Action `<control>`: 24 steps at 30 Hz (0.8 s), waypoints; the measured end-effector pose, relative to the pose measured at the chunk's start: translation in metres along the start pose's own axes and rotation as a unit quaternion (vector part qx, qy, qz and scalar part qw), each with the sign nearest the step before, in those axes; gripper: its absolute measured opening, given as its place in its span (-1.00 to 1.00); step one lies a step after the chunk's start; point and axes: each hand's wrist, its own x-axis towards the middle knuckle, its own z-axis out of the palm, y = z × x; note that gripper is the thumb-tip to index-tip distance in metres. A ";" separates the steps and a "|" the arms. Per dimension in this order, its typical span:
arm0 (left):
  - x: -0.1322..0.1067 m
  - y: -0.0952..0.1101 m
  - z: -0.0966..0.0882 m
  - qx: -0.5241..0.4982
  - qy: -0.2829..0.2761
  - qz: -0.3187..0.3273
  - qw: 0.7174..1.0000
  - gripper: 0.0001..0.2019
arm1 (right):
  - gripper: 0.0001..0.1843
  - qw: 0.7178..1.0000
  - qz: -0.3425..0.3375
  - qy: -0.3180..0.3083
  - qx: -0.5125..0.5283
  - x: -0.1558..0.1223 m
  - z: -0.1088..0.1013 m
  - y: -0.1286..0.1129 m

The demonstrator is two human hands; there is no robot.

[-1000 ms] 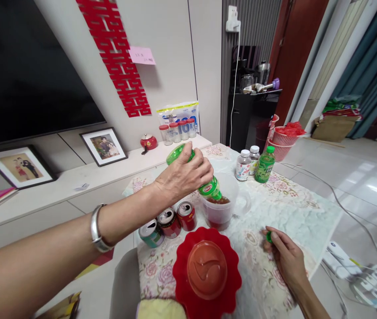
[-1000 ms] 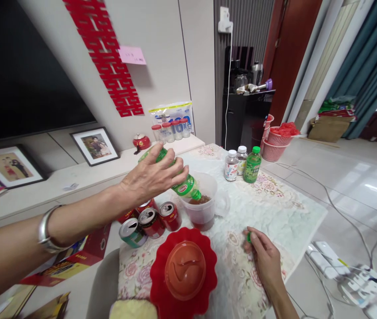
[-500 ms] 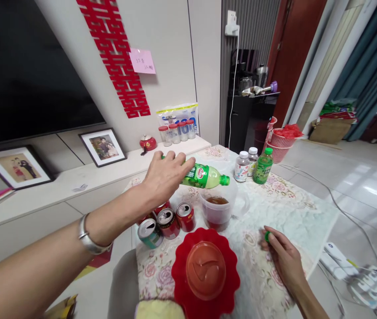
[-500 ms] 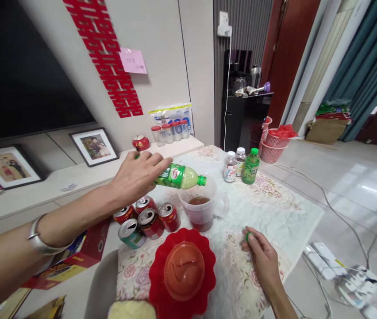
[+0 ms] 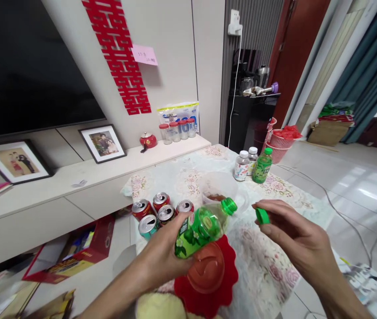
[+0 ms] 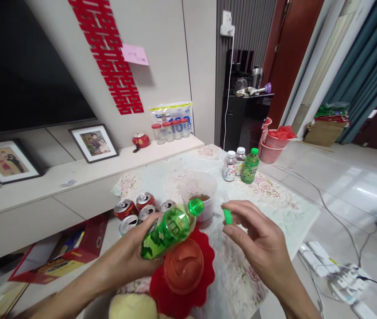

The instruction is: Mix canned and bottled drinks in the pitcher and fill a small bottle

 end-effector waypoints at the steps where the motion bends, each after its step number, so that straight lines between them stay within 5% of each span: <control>1: -0.003 -0.004 0.007 -0.008 -0.004 -0.002 1.000 -0.53 | -0.69 0.998 -0.049 -0.028 -0.038 0.007 0.002 -0.012; 5: -0.010 -0.011 0.018 0.002 -0.002 0.006 1.000 -0.49 | -0.61 0.967 -0.178 -0.141 -0.112 0.026 0.010 -0.033; 11: -0.016 -0.017 0.018 0.065 0.013 0.016 0.998 -0.43 | -0.63 0.945 -0.227 -0.204 -0.116 0.034 0.016 -0.032; 24: -0.027 -0.037 0.038 0.178 0.047 -0.020 0.983 -0.26 | -0.80 0.958 -0.139 -0.226 -0.111 0.025 0.025 -0.027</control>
